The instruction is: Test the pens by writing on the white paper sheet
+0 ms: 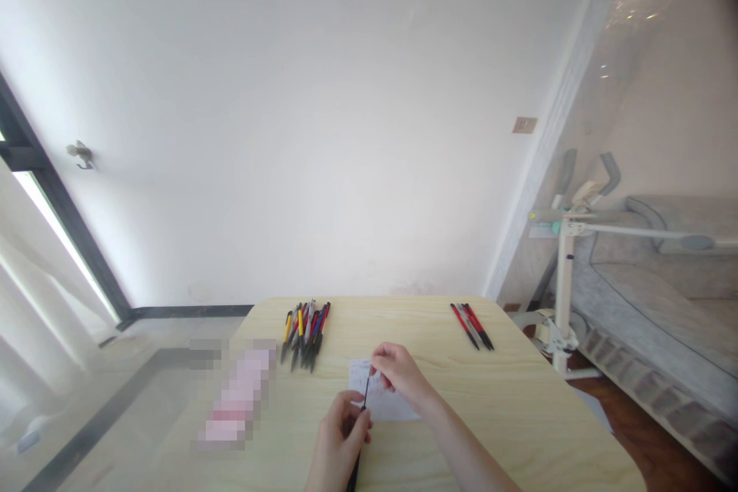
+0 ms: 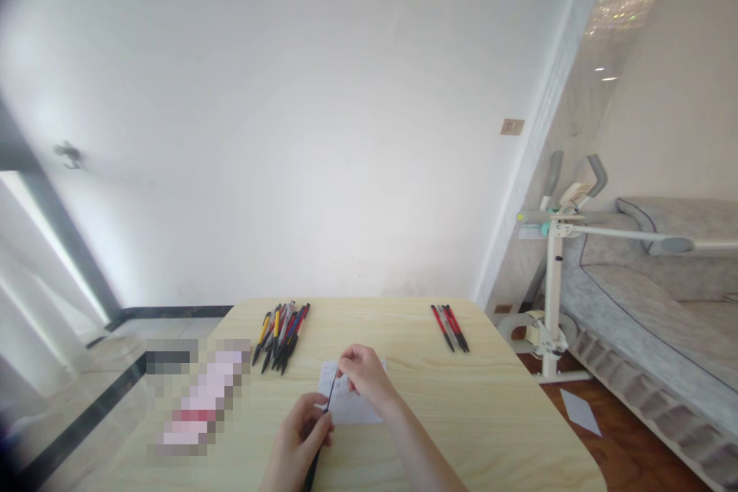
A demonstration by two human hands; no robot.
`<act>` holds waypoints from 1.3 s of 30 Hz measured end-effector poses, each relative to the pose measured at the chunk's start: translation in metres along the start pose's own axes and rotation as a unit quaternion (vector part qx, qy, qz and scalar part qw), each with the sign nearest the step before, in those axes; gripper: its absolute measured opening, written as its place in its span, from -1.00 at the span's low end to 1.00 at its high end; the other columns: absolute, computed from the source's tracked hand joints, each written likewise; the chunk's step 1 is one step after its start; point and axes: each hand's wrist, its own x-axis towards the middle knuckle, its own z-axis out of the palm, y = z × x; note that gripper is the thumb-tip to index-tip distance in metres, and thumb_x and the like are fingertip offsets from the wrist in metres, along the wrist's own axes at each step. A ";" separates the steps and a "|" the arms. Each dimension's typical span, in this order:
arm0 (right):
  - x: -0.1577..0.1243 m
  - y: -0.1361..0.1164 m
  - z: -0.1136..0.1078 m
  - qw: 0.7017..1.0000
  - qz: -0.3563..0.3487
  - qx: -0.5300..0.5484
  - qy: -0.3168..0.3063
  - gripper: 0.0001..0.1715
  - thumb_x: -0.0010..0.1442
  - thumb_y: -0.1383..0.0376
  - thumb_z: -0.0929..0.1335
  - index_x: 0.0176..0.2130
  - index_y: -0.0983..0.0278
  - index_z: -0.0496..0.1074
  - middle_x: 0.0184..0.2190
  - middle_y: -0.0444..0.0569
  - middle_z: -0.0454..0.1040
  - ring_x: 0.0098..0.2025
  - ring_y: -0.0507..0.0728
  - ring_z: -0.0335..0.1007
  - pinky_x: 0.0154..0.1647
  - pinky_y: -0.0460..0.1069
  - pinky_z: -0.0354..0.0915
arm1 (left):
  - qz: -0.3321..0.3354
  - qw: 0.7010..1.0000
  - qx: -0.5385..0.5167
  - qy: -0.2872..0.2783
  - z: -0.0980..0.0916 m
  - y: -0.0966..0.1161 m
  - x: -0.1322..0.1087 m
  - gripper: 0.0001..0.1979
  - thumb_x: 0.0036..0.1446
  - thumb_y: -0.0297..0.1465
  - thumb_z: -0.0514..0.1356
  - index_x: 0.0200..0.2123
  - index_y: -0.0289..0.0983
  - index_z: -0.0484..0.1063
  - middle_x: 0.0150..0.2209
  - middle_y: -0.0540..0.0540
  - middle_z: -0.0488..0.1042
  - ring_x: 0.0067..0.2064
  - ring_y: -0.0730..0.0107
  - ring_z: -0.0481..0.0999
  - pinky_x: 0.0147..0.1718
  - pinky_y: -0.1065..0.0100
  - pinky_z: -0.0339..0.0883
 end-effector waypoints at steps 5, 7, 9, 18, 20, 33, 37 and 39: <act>-0.001 0.000 0.000 1.000 0.001 0.003 -0.006 -0.90 -0.09 0.32 0.24 -0.52 0.32 0.30 -0.62 -0.17 0.38 -0.74 -0.12 0.07 -0.78 -0.19 -0.08 | 0.003 1.000 -0.002 0.002 0.000 -0.001 0.000 -0.83 0.04 -0.33 0.15 -0.27 -0.23 0.27 -0.59 0.09 0.39 -0.56 0.47 0.41 -0.54 0.47 0.25; -0.001 0.000 0.000 1.000 0.001 0.005 -0.007 -0.90 -0.08 0.32 0.24 -0.52 0.32 0.30 -0.62 -0.17 0.38 -0.74 -0.12 0.07 -0.77 -0.19 -0.08 | 0.003 1.000 0.000 0.000 0.000 -0.002 0.001 -0.83 0.04 -0.34 0.14 -0.27 -0.23 0.27 -0.58 0.09 0.39 -0.56 0.47 0.41 -0.54 0.47 0.26; -0.001 0.000 0.001 1.000 0.001 0.007 -0.010 -0.90 -0.08 0.32 0.24 -0.52 0.32 0.30 -0.61 -0.17 0.39 -0.74 -0.12 0.07 -0.77 -0.19 -0.07 | 0.002 1.000 0.002 0.000 0.000 -0.001 0.001 -0.83 0.04 -0.34 0.14 -0.27 -0.23 0.26 -0.58 0.09 0.38 -0.56 0.47 0.41 -0.54 0.46 0.26; -0.001 0.004 0.001 1.000 0.007 0.017 -0.018 -0.89 -0.07 0.29 0.25 -0.51 0.31 0.29 -0.62 -0.17 0.39 -0.75 -0.12 0.06 -0.77 -0.19 -0.08 | 0.004 1.000 -0.002 0.006 0.000 0.000 0.000 -0.82 0.03 -0.33 0.15 -0.28 -0.24 0.28 -0.59 0.09 0.38 -0.57 0.46 0.41 -0.54 0.46 0.26; -0.001 0.005 0.002 1.000 0.009 0.019 -0.021 -0.88 -0.07 0.28 0.26 -0.51 0.31 0.29 -0.62 -0.18 0.39 -0.75 -0.12 0.06 -0.77 -0.19 -0.09 | 0.003 1.000 -0.003 0.007 0.000 -0.001 0.000 -0.82 0.02 -0.33 0.15 -0.27 -0.24 0.28 -0.60 0.09 0.38 -0.57 0.46 0.41 -0.55 0.46 0.26; -0.002 0.010 0.003 0.999 0.010 0.023 -0.034 -0.87 -0.05 0.28 0.25 -0.51 0.31 0.30 -0.64 -0.19 0.37 -0.75 -0.12 0.06 -0.77 -0.18 -0.08 | 0.002 1.000 -0.018 0.012 0.000 -0.003 0.001 -0.78 0.00 -0.27 0.18 -0.28 -0.23 0.31 -0.60 0.09 0.39 -0.58 0.48 0.41 -0.55 0.48 0.26; -0.004 0.009 0.002 0.999 0.013 0.022 -0.039 -0.87 -0.05 0.28 0.25 -0.51 0.31 0.30 -0.65 -0.20 0.37 -0.75 -0.12 0.06 -0.77 -0.18 -0.08 | -0.003 1.000 -0.023 0.016 0.000 0.000 0.000 -0.76 -0.02 -0.25 0.20 -0.29 -0.24 0.32 -0.60 0.08 0.40 -0.58 0.47 0.41 -0.56 0.48 0.26; -0.005 0.008 0.002 0.999 0.014 0.021 -0.042 -0.87 -0.05 0.28 0.26 -0.50 0.31 0.31 -0.63 -0.19 0.38 -0.75 -0.12 0.07 -0.76 -0.18 -0.08 | -0.004 1.000 -0.023 0.017 0.000 0.001 0.000 -0.76 -0.03 -0.26 0.20 -0.29 -0.24 0.32 -0.60 0.08 0.40 -0.58 0.47 0.41 -0.56 0.48 0.26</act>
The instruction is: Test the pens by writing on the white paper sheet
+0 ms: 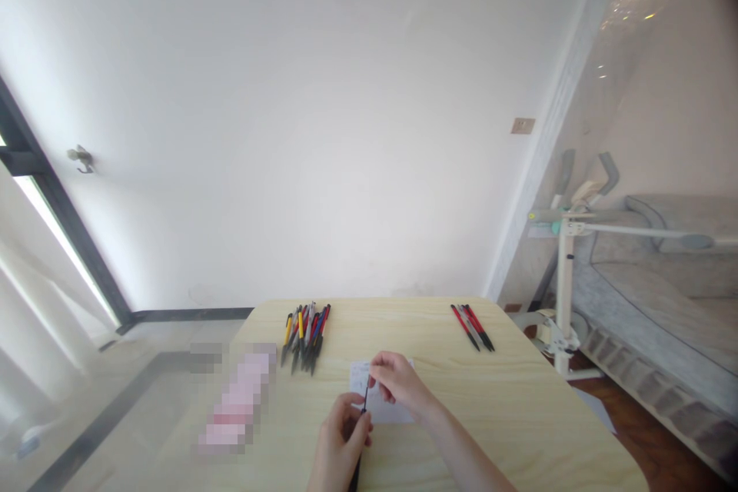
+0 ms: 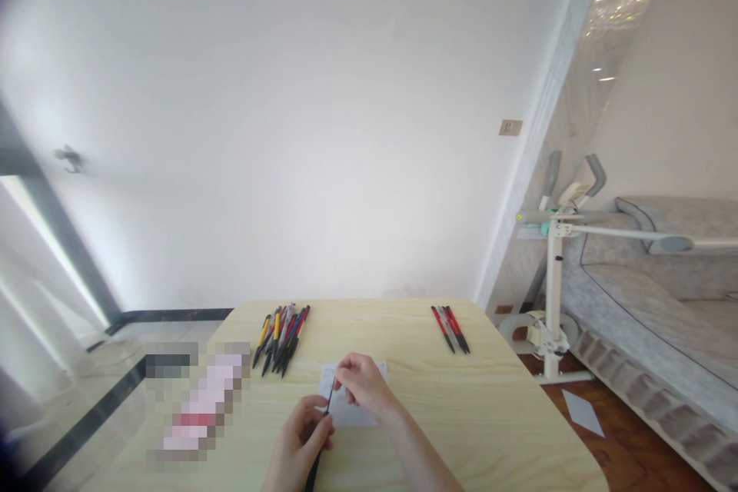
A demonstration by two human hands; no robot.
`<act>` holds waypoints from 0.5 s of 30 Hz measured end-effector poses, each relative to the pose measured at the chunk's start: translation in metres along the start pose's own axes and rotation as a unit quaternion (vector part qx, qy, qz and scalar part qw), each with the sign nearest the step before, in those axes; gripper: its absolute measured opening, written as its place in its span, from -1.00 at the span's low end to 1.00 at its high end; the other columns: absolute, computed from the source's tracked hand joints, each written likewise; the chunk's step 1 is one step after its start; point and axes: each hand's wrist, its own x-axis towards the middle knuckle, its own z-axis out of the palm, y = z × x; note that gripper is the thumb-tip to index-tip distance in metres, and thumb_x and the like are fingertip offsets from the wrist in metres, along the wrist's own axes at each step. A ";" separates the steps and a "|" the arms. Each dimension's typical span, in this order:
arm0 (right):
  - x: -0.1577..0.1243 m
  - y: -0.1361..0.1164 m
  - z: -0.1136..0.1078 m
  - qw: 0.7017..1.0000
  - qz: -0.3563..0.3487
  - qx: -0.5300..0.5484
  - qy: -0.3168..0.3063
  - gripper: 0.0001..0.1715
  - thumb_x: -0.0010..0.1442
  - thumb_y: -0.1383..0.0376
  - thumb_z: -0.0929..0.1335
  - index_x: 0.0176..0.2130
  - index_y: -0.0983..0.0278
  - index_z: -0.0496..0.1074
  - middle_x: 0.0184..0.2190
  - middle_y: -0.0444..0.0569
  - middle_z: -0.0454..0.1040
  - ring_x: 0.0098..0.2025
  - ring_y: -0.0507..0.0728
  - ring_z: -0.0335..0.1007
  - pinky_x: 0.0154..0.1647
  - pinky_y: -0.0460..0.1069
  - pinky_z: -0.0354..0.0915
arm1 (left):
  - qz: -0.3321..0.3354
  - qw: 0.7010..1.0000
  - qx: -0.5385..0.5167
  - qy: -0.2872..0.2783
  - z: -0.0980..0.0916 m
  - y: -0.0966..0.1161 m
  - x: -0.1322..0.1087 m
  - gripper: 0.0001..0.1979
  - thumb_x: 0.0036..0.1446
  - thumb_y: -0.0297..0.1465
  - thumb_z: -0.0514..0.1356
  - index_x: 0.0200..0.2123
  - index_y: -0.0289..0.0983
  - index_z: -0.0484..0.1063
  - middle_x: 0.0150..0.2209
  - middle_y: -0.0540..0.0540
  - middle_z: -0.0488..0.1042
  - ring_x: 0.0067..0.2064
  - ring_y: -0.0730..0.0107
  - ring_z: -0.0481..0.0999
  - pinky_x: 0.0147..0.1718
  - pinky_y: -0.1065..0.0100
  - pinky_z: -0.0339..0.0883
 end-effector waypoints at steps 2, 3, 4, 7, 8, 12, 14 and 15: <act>-0.001 -0.001 0.000 1.000 0.000 -0.001 -0.003 -0.86 -0.05 0.27 0.26 -0.50 0.32 0.31 -0.62 -0.19 0.39 -0.74 -0.12 0.08 -0.75 -0.18 -0.07 | -0.003 1.000 -0.001 -0.001 0.000 0.001 0.000 -0.77 -0.03 -0.27 0.20 -0.29 -0.24 0.32 -0.60 0.08 0.39 -0.58 0.47 0.41 -0.56 0.48 0.26; -0.001 -0.001 0.000 1.000 0.000 -0.002 -0.006 -0.86 -0.05 0.27 0.26 -0.50 0.32 0.31 -0.61 -0.19 0.39 -0.74 -0.12 0.08 -0.75 -0.18 -0.07 | -0.004 1.000 -0.003 -0.002 0.000 0.001 0.000 -0.77 -0.03 -0.27 0.20 -0.30 -0.24 0.32 -0.60 0.08 0.39 -0.58 0.47 0.41 -0.56 0.48 0.26; -0.002 -0.001 0.000 1.000 0.001 -0.004 -0.008 -0.86 -0.05 0.27 0.26 -0.50 0.32 0.31 -0.61 -0.19 0.39 -0.74 -0.12 0.08 -0.75 -0.18 -0.06 | -0.006 1.000 -0.005 -0.002 0.000 0.002 0.000 -0.77 -0.03 -0.27 0.20 -0.30 -0.24 0.32 -0.60 0.08 0.39 -0.57 0.47 0.41 -0.55 0.48 0.26; -0.003 -0.002 0.001 1.000 0.005 -0.007 -0.013 -0.87 -0.05 0.28 0.26 -0.50 0.32 0.31 -0.62 -0.20 0.38 -0.74 -0.12 0.08 -0.74 -0.18 -0.06 | -0.007 1.000 -0.006 -0.007 0.000 0.002 0.000 -0.78 -0.02 -0.27 0.20 -0.30 -0.24 0.32 -0.59 0.09 0.39 -0.57 0.47 0.41 -0.55 0.47 0.26; -0.003 -0.002 0.001 1.000 0.006 -0.008 -0.014 -0.87 -0.06 0.28 0.26 -0.50 0.31 0.31 -0.62 -0.20 0.38 -0.74 -0.12 0.08 -0.75 -0.18 -0.06 | -0.007 1.000 -0.005 -0.008 0.000 0.002 0.000 -0.78 -0.01 -0.28 0.19 -0.30 -0.24 0.32 -0.60 0.09 0.39 -0.57 0.47 0.41 -0.55 0.47 0.25; -0.003 0.000 0.000 1.000 0.008 -0.010 -0.020 -0.87 -0.06 0.27 0.26 -0.49 0.31 0.31 -0.61 -0.19 0.40 -0.74 -0.11 0.09 -0.74 -0.17 -0.05 | -0.005 1.000 -0.004 -0.008 0.000 0.002 -0.002 -0.79 -0.01 -0.29 0.19 -0.30 -0.25 0.32 -0.59 0.08 0.39 -0.56 0.47 0.41 -0.54 0.47 0.25; -0.003 0.001 0.000 1.000 0.007 -0.010 -0.023 -0.87 -0.05 0.27 0.26 -0.49 0.31 0.31 -0.61 -0.19 0.40 -0.73 -0.11 0.09 -0.74 -0.17 -0.05 | -0.005 1.000 -0.003 -0.007 -0.001 0.002 -0.003 -0.80 0.00 -0.30 0.19 -0.30 -0.25 0.31 -0.59 0.08 0.38 -0.56 0.47 0.40 -0.54 0.47 0.25; -0.003 0.002 0.000 1.000 0.006 -0.010 -0.024 -0.87 -0.05 0.27 0.26 -0.49 0.31 0.32 -0.61 -0.19 0.40 -0.73 -0.11 0.09 -0.74 -0.18 -0.05 | -0.007 1.000 -0.003 -0.009 -0.001 0.003 -0.003 -0.80 0.00 -0.30 0.19 -0.30 -0.25 0.32 -0.59 0.09 0.38 -0.56 0.47 0.40 -0.55 0.47 0.25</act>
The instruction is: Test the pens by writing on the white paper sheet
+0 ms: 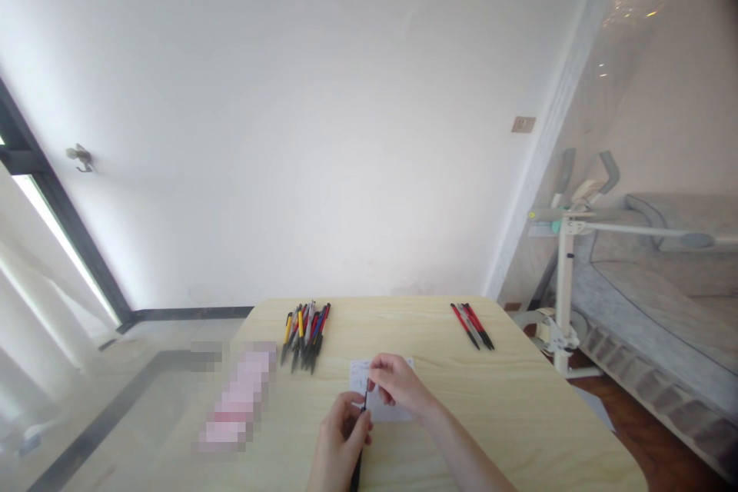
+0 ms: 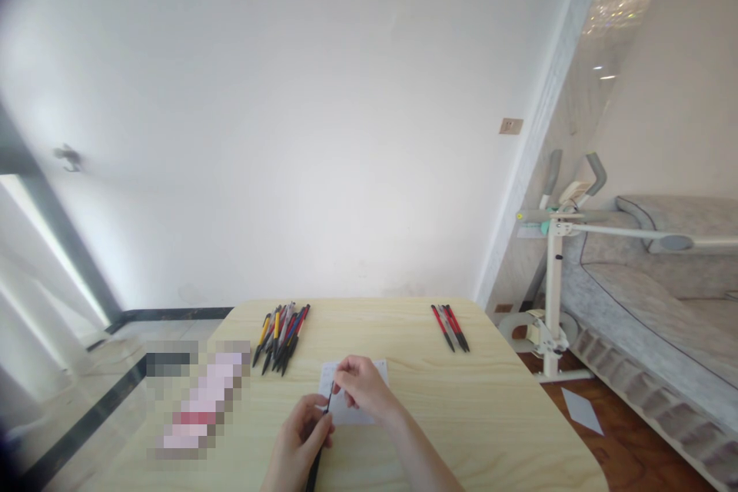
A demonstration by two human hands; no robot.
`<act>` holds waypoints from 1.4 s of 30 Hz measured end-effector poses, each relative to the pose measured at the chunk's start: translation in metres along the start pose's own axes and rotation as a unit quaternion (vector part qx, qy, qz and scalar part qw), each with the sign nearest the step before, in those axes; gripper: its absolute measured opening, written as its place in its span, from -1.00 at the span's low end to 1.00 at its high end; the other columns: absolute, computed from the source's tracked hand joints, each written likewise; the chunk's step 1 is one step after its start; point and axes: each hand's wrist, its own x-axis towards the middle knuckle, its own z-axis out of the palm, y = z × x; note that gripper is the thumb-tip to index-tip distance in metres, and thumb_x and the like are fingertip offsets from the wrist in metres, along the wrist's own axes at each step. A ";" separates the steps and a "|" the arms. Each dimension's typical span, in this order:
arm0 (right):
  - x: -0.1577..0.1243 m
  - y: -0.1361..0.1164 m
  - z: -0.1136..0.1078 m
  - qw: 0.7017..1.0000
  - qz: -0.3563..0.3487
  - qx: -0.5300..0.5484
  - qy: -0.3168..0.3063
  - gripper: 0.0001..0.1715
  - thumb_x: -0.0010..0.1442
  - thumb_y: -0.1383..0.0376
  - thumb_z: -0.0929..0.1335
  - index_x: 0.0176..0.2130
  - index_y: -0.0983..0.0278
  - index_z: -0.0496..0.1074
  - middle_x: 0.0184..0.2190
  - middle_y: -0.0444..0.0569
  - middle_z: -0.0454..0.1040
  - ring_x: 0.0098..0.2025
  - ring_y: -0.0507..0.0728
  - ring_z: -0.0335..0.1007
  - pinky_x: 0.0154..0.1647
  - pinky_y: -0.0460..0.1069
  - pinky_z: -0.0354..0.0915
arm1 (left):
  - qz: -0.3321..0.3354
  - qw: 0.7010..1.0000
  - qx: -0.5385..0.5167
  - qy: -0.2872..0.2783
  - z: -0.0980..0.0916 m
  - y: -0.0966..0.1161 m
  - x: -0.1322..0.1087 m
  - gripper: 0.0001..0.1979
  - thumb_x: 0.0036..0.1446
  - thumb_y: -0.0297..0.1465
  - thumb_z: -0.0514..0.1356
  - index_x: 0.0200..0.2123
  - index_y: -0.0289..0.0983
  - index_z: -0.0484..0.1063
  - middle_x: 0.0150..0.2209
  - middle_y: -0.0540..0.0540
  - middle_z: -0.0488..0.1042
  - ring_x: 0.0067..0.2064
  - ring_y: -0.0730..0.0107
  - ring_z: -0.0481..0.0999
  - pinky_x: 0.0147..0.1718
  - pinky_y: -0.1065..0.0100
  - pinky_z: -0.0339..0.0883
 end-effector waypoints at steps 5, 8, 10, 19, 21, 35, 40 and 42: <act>0.001 0.004 0.000 1.000 -0.003 -0.004 -0.007 -0.87 -0.05 0.27 0.26 -0.50 0.31 0.31 -0.61 -0.19 0.40 -0.74 -0.11 0.09 -0.74 -0.17 -0.04 | 0.004 1.000 -0.011 -0.003 0.000 0.000 0.002 -0.81 0.01 -0.31 0.18 -0.29 -0.25 0.32 -0.57 0.07 0.40 -0.55 0.48 0.41 -0.54 0.47 0.26; 0.000 0.004 0.000 1.000 -0.001 -0.008 -0.011 -0.87 -0.06 0.28 0.26 -0.51 0.31 0.31 -0.61 -0.19 0.40 -0.73 -0.11 0.09 -0.73 -0.17 -0.03 | 0.003 1.000 -0.014 -0.004 0.001 -0.001 0.003 -0.82 0.01 -0.31 0.18 -0.31 -0.25 0.32 -0.57 0.07 0.39 -0.55 0.48 0.40 -0.55 0.48 0.25; -0.001 0.003 0.001 1.000 0.002 -0.007 -0.013 -0.89 -0.06 0.29 0.26 -0.50 0.31 0.30 -0.60 -0.18 0.40 -0.73 -0.11 0.10 -0.72 -0.17 -0.02 | 0.002 1.000 -0.013 -0.005 0.001 0.000 0.003 -0.82 0.01 -0.31 0.18 -0.31 -0.25 0.32 -0.57 0.08 0.39 -0.55 0.48 0.40 -0.54 0.48 0.25; -0.003 0.003 0.002 1.000 0.002 -0.007 -0.016 -0.91 -0.07 0.31 0.24 -0.49 0.30 0.30 -0.61 -0.19 0.40 -0.72 -0.11 0.10 -0.72 -0.18 -0.02 | 0.002 1.000 -0.011 -0.006 0.000 0.002 0.002 -0.79 0.00 -0.27 0.19 -0.30 -0.24 0.33 -0.58 0.08 0.39 -0.55 0.46 0.40 -0.54 0.47 0.25; -0.003 0.003 0.001 1.000 0.003 -0.006 -0.017 -0.91 -0.08 0.31 0.24 -0.49 0.30 0.29 -0.61 -0.19 0.40 -0.72 -0.11 0.10 -0.72 -0.18 -0.02 | 0.000 1.000 -0.012 -0.003 0.001 0.001 0.002 -0.79 -0.01 -0.27 0.20 -0.31 -0.24 0.34 -0.59 0.08 0.39 -0.56 0.46 0.40 -0.54 0.47 0.25; -0.005 0.007 0.001 0.999 -0.003 -0.008 -0.037 -0.90 -0.06 0.30 0.26 -0.46 0.30 0.31 -0.60 -0.19 0.41 -0.72 -0.11 0.11 -0.72 -0.18 -0.02 | -0.002 1.000 -0.006 0.004 0.001 0.004 0.002 -0.78 -0.03 -0.25 0.19 -0.31 -0.23 0.35 -0.60 0.08 0.40 -0.56 0.46 0.41 -0.54 0.47 0.26; -0.009 0.007 -0.002 0.999 0.006 -0.011 -0.049 -0.88 -0.04 0.27 0.29 -0.47 0.30 0.32 -0.58 -0.17 0.43 -0.72 -0.11 0.13 -0.71 -0.18 0.00 | -0.002 1.000 -0.008 0.004 0.000 0.003 0.003 -0.77 -0.04 -0.24 0.21 -0.33 -0.24 0.36 -0.61 0.08 0.40 -0.56 0.47 0.41 -0.54 0.48 0.26; -0.012 0.007 -0.005 0.998 0.011 -0.010 -0.058 -0.87 -0.03 0.26 0.29 -0.47 0.31 0.32 -0.55 -0.16 0.45 -0.71 -0.11 0.14 -0.70 -0.18 0.02 | -0.002 1.000 -0.008 0.006 0.000 0.002 0.003 -0.78 -0.03 -0.26 0.21 -0.32 -0.24 0.35 -0.61 0.09 0.39 -0.56 0.47 0.41 -0.54 0.48 0.26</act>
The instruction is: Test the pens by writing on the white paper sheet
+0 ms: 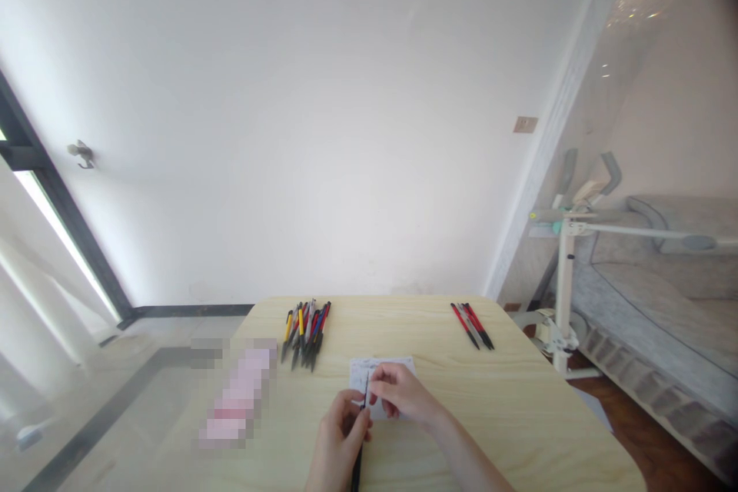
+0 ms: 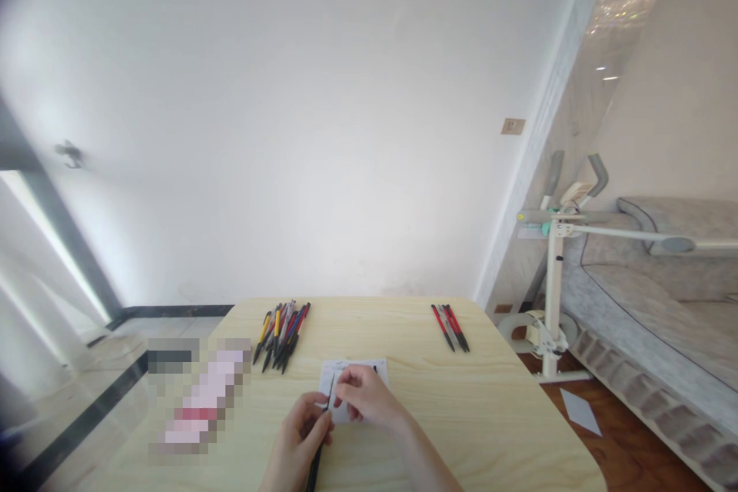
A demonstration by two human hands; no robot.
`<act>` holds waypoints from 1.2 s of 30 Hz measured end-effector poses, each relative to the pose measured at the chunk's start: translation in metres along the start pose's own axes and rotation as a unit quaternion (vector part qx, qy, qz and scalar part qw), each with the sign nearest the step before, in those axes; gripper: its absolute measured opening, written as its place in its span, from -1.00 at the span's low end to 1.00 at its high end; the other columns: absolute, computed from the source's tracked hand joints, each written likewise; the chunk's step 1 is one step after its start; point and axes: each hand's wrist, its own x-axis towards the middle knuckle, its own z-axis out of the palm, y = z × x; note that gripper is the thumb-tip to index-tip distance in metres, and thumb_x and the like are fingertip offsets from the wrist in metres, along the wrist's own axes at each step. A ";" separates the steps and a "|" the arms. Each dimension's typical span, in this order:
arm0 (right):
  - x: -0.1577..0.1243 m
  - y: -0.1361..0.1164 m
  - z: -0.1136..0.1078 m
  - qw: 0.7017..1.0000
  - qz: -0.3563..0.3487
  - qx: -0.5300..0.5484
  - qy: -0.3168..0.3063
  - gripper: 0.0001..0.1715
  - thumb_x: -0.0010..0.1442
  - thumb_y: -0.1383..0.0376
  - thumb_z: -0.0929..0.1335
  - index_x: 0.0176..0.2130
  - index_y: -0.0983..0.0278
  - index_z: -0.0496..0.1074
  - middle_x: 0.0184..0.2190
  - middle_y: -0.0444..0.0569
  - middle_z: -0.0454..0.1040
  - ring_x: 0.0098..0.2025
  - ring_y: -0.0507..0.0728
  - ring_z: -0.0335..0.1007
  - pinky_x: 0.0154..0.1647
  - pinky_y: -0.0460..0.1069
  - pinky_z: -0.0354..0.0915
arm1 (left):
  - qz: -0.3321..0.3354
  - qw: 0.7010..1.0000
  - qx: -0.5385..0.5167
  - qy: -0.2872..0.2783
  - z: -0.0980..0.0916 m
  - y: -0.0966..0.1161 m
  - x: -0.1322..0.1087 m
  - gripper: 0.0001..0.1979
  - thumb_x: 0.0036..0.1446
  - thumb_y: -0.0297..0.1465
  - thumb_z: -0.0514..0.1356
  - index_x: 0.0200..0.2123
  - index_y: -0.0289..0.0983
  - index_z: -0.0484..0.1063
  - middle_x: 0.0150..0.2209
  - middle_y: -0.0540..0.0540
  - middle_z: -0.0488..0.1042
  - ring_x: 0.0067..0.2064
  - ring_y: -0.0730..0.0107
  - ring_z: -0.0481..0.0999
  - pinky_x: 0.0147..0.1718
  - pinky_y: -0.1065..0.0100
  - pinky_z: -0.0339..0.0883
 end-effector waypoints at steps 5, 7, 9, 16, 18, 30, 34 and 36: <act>-0.006 0.001 -0.016 1.000 -0.005 -0.002 0.030 -0.86 -0.05 0.26 0.30 -0.47 0.31 0.31 -0.56 -0.15 0.44 -0.72 -0.11 0.12 -0.72 -0.18 0.01 | -0.003 1.000 0.003 0.006 0.000 -0.001 0.000 -0.78 -0.02 -0.27 0.19 -0.30 -0.23 0.32 -0.60 0.09 0.39 -0.57 0.47 0.41 -0.55 0.47 0.26; -0.008 -0.001 -0.025 0.998 -0.014 0.007 0.061 -0.86 -0.05 0.26 0.30 -0.48 0.31 0.30 -0.60 -0.17 0.41 -0.73 -0.11 0.08 -0.73 -0.18 -0.01 | 0.000 1.000 0.010 0.006 0.000 0.000 0.000 -0.79 -0.01 -0.28 0.17 -0.29 -0.24 0.31 -0.61 0.10 0.38 -0.58 0.47 0.40 -0.55 0.46 0.26; -0.010 -0.004 -0.034 0.997 -0.021 0.005 0.077 -0.85 -0.03 0.25 0.30 -0.49 0.31 0.30 -0.60 -0.16 0.40 -0.72 -0.11 0.08 -0.73 -0.18 -0.03 | 0.003 1.000 0.016 0.007 0.001 0.000 0.000 -0.80 -0.01 -0.29 0.17 -0.29 -0.23 0.30 -0.62 0.10 0.38 -0.58 0.47 0.40 -0.55 0.46 0.25; -0.019 -0.011 -0.064 0.991 -0.044 -0.049 0.116 -0.82 0.02 0.24 0.27 -0.51 0.31 0.31 -0.60 -0.16 0.37 -0.70 -0.09 0.09 -0.71 -0.16 -0.03 | 0.003 1.000 0.009 0.007 0.001 -0.002 -0.001 -0.79 -0.01 -0.28 0.18 -0.29 -0.23 0.30 -0.62 0.10 0.38 -0.58 0.47 0.40 -0.56 0.48 0.25; -0.019 -0.008 -0.068 0.988 -0.050 -0.084 0.116 -0.81 0.03 0.23 0.27 -0.50 0.31 0.32 -0.60 -0.17 0.36 -0.69 -0.08 0.10 -0.70 -0.16 -0.01 | 0.004 1.000 0.009 0.005 0.001 -0.003 -0.001 -0.79 0.00 -0.28 0.17 -0.29 -0.23 0.30 -0.62 0.10 0.38 -0.58 0.48 0.40 -0.55 0.48 0.25; -0.017 -0.005 -0.064 0.898 -0.129 -0.408 0.101 -0.73 0.02 0.45 0.25 -0.29 0.25 0.46 -0.34 -0.08 0.43 -0.35 0.04 0.33 -0.31 -0.12 0.20 | 0.011 1.000 0.021 0.003 0.000 -0.007 0.000 -0.81 0.02 -0.30 0.15 -0.27 -0.22 0.29 -0.60 0.10 0.37 -0.57 0.48 0.41 -0.54 0.48 0.26; -0.020 -0.009 -0.062 0.851 -0.130 -0.506 0.061 -0.58 0.01 0.52 0.21 -0.23 0.17 0.48 -0.24 -0.08 0.39 -0.24 0.05 0.33 -0.23 -0.12 0.17 | 0.008 1.000 0.021 -0.001 -0.001 -0.008 -0.002 -0.81 0.03 -0.31 0.15 -0.26 -0.22 0.28 -0.59 0.10 0.38 -0.56 0.47 0.41 -0.53 0.47 0.27; -0.021 -0.011 -0.061 0.824 -0.136 -0.548 0.036 -0.58 0.03 0.52 0.20 -0.25 0.16 0.49 -0.23 -0.08 0.39 -0.22 0.06 0.31 -0.22 -0.11 0.15 | 0.007 1.000 0.019 -0.001 -0.001 -0.008 -0.002 -0.80 0.03 -0.30 0.15 -0.26 -0.23 0.28 -0.59 0.09 0.39 -0.55 0.47 0.42 -0.53 0.46 0.28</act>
